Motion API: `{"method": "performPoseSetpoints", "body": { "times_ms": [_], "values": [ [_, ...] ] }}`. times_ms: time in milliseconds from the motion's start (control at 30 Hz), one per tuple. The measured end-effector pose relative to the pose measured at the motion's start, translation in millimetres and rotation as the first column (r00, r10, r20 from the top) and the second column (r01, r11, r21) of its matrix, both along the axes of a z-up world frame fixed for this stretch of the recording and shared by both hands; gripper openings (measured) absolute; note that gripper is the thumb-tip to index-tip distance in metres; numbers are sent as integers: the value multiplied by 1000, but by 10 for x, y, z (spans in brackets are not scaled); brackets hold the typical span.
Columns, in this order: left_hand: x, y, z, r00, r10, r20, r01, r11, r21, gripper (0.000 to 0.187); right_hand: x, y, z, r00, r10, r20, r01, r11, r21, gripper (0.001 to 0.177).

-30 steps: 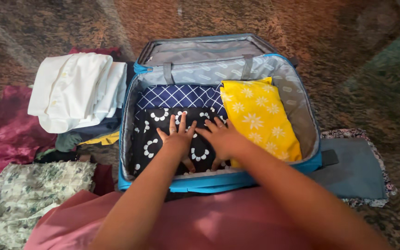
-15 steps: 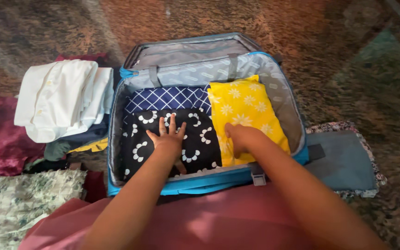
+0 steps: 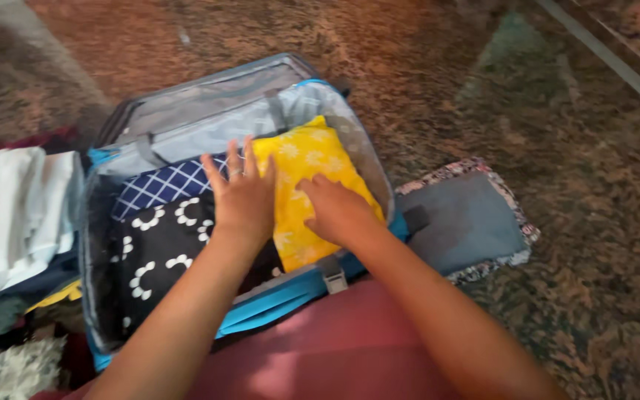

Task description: The person packs folded clothes and a small storage bag into a suitcase, smoothing the items down by hand as they are added.

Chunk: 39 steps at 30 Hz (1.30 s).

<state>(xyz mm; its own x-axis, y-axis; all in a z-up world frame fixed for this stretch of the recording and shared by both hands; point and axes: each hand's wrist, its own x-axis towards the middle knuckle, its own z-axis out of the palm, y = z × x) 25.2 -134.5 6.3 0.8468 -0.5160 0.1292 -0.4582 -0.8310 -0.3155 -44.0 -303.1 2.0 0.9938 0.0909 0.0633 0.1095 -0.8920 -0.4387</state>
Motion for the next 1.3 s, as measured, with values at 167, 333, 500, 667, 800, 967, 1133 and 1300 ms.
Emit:
{"method": "performPoseSetpoints", "body": {
  "times_ms": [167,333,500,667,800,967,1133,1300],
  "values": [
    [-351,-949,235,959,-272,84,284,883,-374,82,-260,-570,414,933,-75,353,90,996,-28,63],
    [-432,-1671,265,908,-402,121,404,757,-514,75,-494,-1264,497,889,-146,433,190,980,-60,70],
    [-361,-2421,42,890,-448,86,423,737,-527,68,-581,-1951,289,890,-256,378,313,945,-97,67],
    [-377,-2552,-142,874,-361,-324,244,905,-349,73,-608,-2608,-652,853,-472,223,453,881,133,64],
    [-402,-2501,-98,858,-399,-324,238,866,-439,80,-783,-2831,-1546,516,-852,87,759,502,415,57],
    [-444,-2465,1,847,-408,-342,218,852,-477,84,-1012,-2714,-1897,-246,-943,-225,844,-322,428,66],
    [-455,-2437,48,850,-404,-339,212,850,-482,83,-1024,-2761,-1875,-488,-643,-590,664,-712,227,73],
    [-460,-2427,32,857,-413,-307,221,834,-505,81,-981,-2647,-1863,-278,-661,-697,752,-601,270,68]
  ]
}}
